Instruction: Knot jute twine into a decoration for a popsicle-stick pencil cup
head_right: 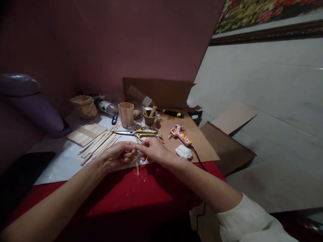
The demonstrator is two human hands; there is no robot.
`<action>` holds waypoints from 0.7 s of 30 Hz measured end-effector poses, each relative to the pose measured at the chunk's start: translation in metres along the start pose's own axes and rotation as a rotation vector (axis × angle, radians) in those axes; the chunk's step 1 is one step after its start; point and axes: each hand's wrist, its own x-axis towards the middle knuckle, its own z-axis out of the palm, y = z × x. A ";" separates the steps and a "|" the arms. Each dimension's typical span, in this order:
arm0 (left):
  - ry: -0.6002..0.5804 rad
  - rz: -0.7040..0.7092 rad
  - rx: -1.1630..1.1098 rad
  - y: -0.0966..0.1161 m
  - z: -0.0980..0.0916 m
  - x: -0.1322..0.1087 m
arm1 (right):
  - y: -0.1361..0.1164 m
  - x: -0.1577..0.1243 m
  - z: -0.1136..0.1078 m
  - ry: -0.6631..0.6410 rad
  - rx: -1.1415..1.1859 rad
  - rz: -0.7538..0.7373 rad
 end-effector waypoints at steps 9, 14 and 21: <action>0.039 0.051 0.064 -0.004 -0.001 0.002 | 0.013 0.022 -0.002 -0.250 0.345 0.157; 0.060 0.051 0.099 -0.004 0.001 -0.002 | 0.014 0.023 -0.014 -0.159 -0.110 0.093; 0.095 0.057 0.139 -0.004 0.004 -0.004 | 0.002 0.014 -0.026 0.062 -0.478 -0.102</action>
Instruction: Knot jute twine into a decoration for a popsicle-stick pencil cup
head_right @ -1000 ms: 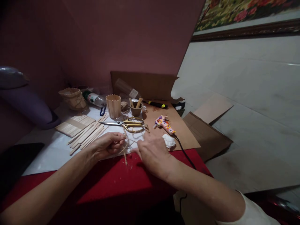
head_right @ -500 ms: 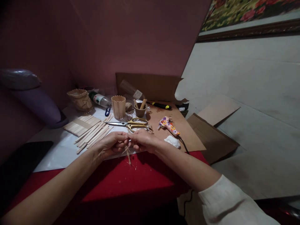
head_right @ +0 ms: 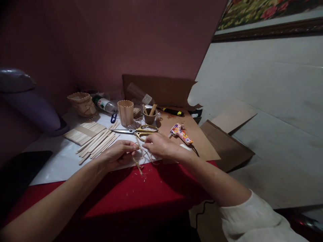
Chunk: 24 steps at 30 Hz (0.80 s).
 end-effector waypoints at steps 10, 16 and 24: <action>-0.011 0.020 0.092 -0.004 -0.003 0.002 | -0.006 0.001 0.025 -0.412 0.839 0.215; 0.094 0.063 0.254 -0.005 -0.001 0.002 | -0.001 0.004 0.028 -0.338 0.743 0.281; 0.435 0.447 0.728 -0.008 -0.011 -0.004 | -0.003 0.002 0.035 -0.263 0.773 0.292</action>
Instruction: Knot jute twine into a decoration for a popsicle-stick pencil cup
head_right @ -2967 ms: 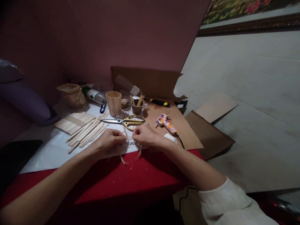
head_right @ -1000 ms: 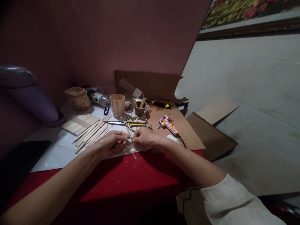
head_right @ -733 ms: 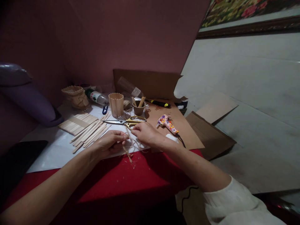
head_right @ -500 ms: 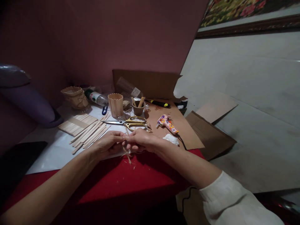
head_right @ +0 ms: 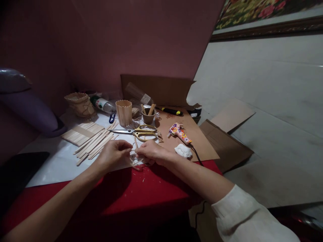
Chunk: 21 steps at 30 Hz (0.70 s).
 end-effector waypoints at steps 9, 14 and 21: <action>-0.304 0.384 0.173 0.019 0.010 -0.038 | 0.003 0.003 -0.006 -0.066 0.064 0.022; -0.095 0.207 -0.038 0.021 0.001 -0.025 | 0.003 -0.001 -0.010 -0.170 0.159 -0.040; -0.352 -0.359 -0.645 0.013 0.007 -0.005 | 0.005 -0.003 -0.011 -0.212 0.134 -0.095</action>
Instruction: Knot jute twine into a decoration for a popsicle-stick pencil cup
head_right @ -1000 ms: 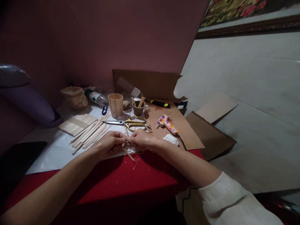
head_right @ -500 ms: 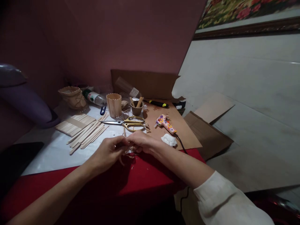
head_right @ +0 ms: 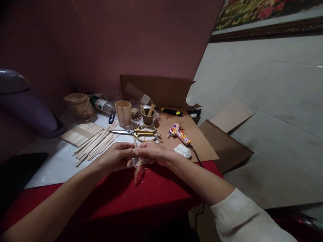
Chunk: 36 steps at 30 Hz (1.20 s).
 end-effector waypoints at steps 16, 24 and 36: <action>0.118 -0.003 0.246 0.001 0.002 0.009 | -0.005 0.000 -0.005 0.265 -0.683 -0.076; 0.139 0.011 0.275 -0.002 0.000 0.012 | -0.010 -0.001 -0.011 0.268 -0.710 -0.043; 0.133 -0.059 0.264 0.003 0.001 0.007 | -0.010 0.006 -0.012 0.251 -0.707 -0.061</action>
